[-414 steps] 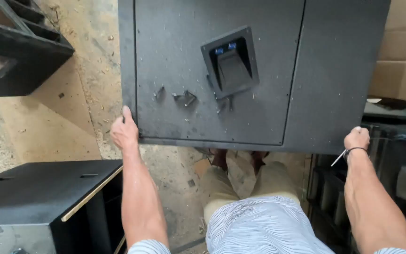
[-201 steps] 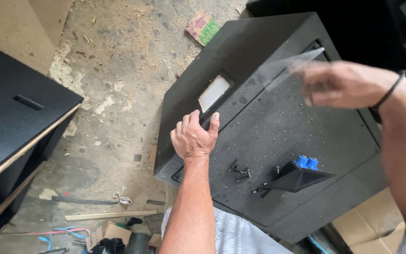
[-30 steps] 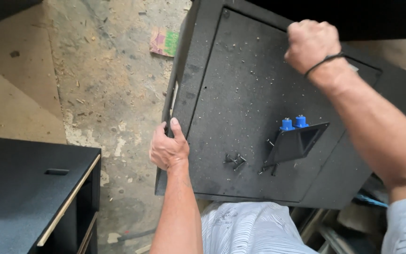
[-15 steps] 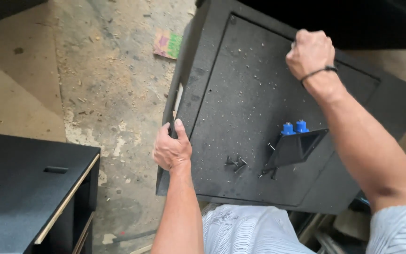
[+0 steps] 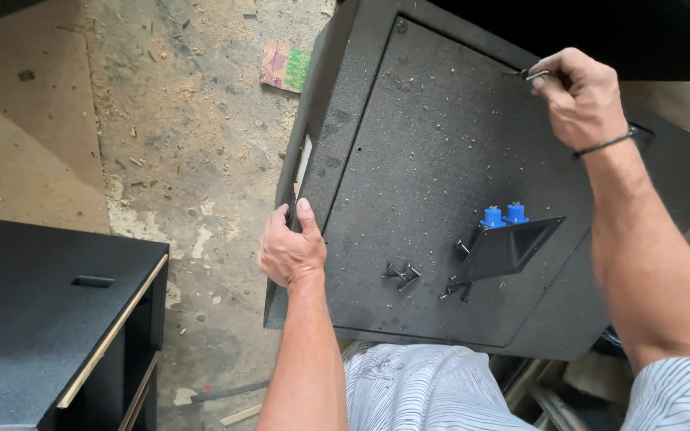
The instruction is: The person is using an allen key to tighten screws on a black cabinet or enclosure.
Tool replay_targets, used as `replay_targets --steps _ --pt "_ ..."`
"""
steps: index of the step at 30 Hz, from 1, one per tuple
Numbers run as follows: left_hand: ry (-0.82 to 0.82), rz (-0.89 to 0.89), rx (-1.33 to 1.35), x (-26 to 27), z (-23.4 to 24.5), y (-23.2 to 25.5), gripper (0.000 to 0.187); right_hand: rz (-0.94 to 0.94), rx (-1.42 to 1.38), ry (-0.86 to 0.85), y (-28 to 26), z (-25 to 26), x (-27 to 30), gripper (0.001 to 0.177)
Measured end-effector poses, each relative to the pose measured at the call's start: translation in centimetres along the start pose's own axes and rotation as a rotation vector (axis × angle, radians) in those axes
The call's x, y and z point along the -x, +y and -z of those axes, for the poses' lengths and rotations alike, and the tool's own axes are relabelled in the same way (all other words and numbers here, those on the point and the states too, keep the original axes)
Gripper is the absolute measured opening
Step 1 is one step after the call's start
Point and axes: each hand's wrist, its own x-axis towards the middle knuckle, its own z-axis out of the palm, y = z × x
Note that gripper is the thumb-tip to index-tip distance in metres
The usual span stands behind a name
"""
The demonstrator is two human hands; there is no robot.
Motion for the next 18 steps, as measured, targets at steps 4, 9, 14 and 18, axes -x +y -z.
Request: replay_targets --steps 4,9,14,18 --pt "-0.009 0.013 -0.013 0.1 -0.1 0.0 0.070 0.027 -0.016 0.032 0.5 -0.3 0.8 0.014" --pt "-0.004 0.012 -0.019 0.1 0.0 0.1 0.066 0.005 -0.129 0.064 0.3 -0.9 1.0 0.011" --pt "0.004 0.012 -0.018 0.1 -0.1 0.2 0.065 0.056 -0.069 0.106 0.9 -1.3 0.7 0.010" --pt "0.013 -0.001 -0.013 0.0 0.0 0.2 0.063 0.135 0.006 0.161 1.4 -1.5 0.5 0.010"
